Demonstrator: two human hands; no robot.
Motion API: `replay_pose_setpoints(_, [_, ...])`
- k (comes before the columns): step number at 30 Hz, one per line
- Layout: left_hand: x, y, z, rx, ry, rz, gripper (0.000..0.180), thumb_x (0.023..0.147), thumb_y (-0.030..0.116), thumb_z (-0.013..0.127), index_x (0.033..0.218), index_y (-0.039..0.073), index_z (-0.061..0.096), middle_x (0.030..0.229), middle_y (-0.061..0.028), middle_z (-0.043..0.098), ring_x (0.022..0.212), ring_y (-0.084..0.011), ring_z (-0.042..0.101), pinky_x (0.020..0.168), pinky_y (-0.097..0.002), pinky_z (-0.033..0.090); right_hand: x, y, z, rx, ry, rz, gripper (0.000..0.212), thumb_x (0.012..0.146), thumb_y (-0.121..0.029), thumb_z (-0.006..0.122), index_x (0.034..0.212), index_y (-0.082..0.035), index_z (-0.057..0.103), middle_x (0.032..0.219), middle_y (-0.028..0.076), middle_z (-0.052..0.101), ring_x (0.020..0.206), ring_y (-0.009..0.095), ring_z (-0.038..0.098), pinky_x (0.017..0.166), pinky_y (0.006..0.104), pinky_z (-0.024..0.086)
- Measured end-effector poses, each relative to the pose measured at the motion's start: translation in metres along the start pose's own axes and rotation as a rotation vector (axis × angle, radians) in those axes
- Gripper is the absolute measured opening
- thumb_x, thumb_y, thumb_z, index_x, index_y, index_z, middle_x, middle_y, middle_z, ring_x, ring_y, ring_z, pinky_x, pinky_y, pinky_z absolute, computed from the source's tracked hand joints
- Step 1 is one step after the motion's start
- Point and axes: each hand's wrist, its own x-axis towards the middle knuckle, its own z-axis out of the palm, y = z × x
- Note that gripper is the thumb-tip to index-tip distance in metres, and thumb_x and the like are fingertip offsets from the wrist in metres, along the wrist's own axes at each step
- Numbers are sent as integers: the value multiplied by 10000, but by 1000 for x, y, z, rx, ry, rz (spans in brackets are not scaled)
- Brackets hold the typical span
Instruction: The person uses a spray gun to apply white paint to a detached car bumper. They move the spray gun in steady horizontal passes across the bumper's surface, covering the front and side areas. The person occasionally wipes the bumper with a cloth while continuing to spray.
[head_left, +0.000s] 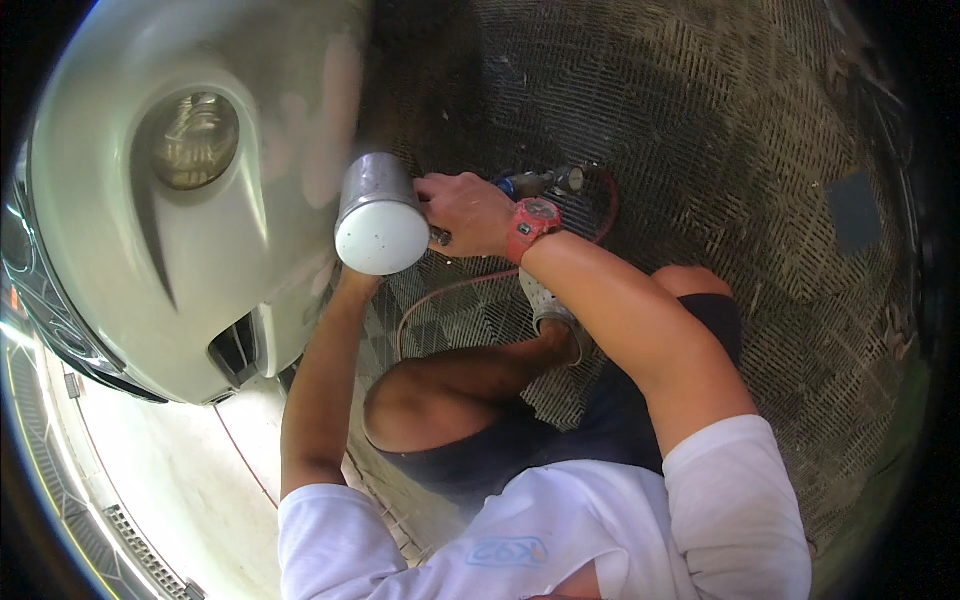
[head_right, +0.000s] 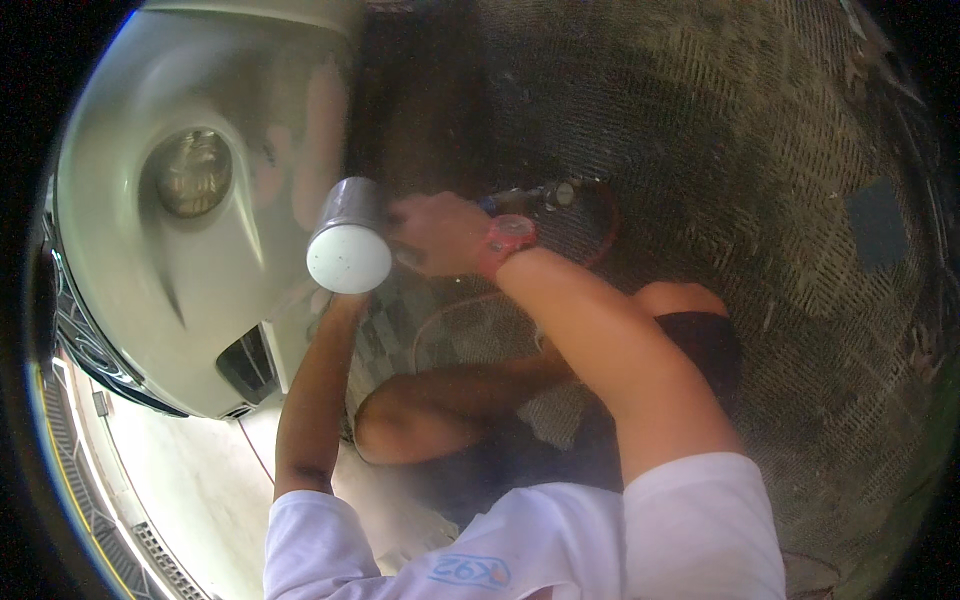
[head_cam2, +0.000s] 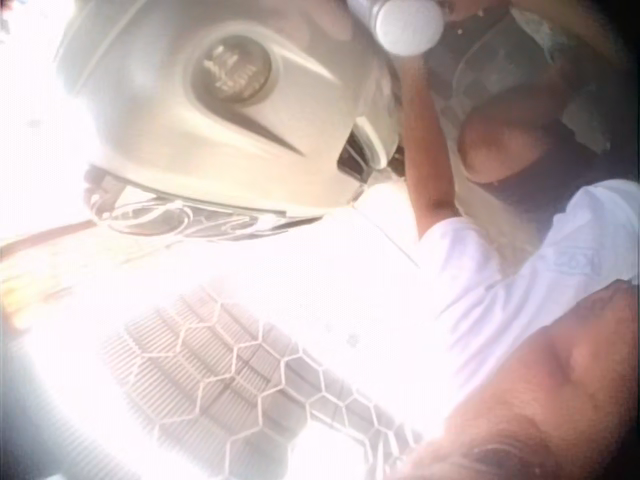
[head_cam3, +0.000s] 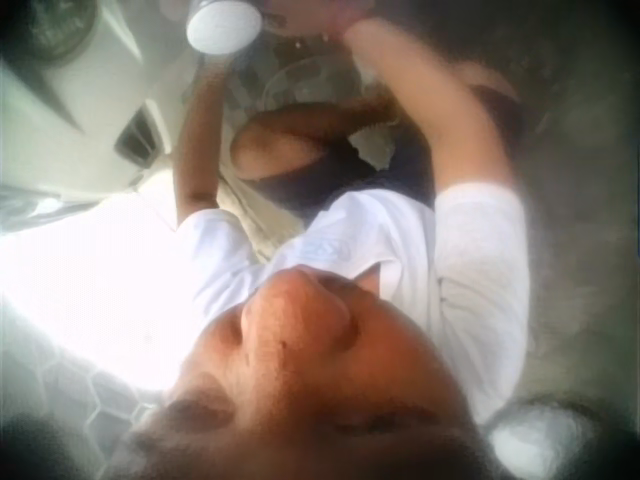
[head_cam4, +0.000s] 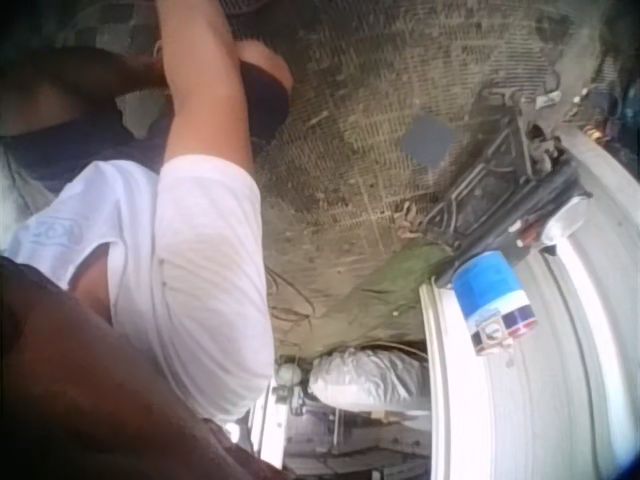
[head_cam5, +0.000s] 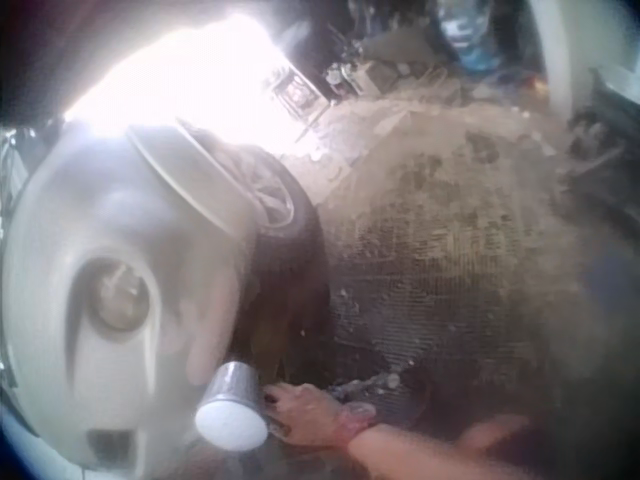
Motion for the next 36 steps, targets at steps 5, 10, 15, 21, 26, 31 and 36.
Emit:
replay_pose_setpoints(5, [19,3,11,-101,11,46,904,1033,360,756,1706,-6,277,1755,-210,377,1626,-333,369,1334,-453,306,2,12,-12,45,84,119,386,780,-250,857,1091,-46,756,1106,178,677,1021,390,709,870,493,610])
replay_pose_setpoints(10, [27,20,22,-289,70,79,1005,1034,369,759,1763,-29,193,1806,-214,318,1667,-328,318,1359,-440,275,-1,44,16,55,240,44,547,814,-340,875,1201,14,718,1160,237,673,1052,447,711,908,552,594])
replay_pose_setpoints(15, [61,42,33,-485,31,30,729,1156,228,485,1792,62,169,1847,-139,261,1695,-308,262,1381,-427,230,8,30,-16,171,356,127,459,778,-217,883,1132,-28,660,1021,241,682,926,489,709,795,559,596])
replay_pose_setpoints(21, [74,67,56,-816,62,-55,623,1223,326,363,1780,102,197,1828,-56,323,1657,-295,336,1358,-442,315,-2,49,-18,174,336,233,443,769,-196,881,1103,-14,654,1000,286,724,965,533,714,821,579,593])
replay_pose_setpoints(26, [82,76,46,-1359,-129,-101,623,1233,438,271,1766,121,214,1746,-56,471,1565,-287,484,1302,-450,432,0,40,-25,206,321,220,441,777,-201,880,1100,-9,650,1015,297,728,982,541,715,836,577,597])
replay_pose_setpoints(31, [91,72,41,-1327,-83,-110,639,1229,459,295,1764,117,223,1734,-71,487,1564,-293,489,1310,-463,428,0,35,-27,169,363,210,433,791,-217,865,1111,-12,655,1025,285,724,976,543,709,835,571,599])
replay_pose_setpoints(36, [91,61,56,-852,59,-47,719,1212,517,343,1762,71,218,1790,-111,396,1624,-319,404,1334,-473,372,-9,41,-22,117,302,191,400,812,-260,845,1091,-25,680,1062,244,708,949,521,700,825,562,597])
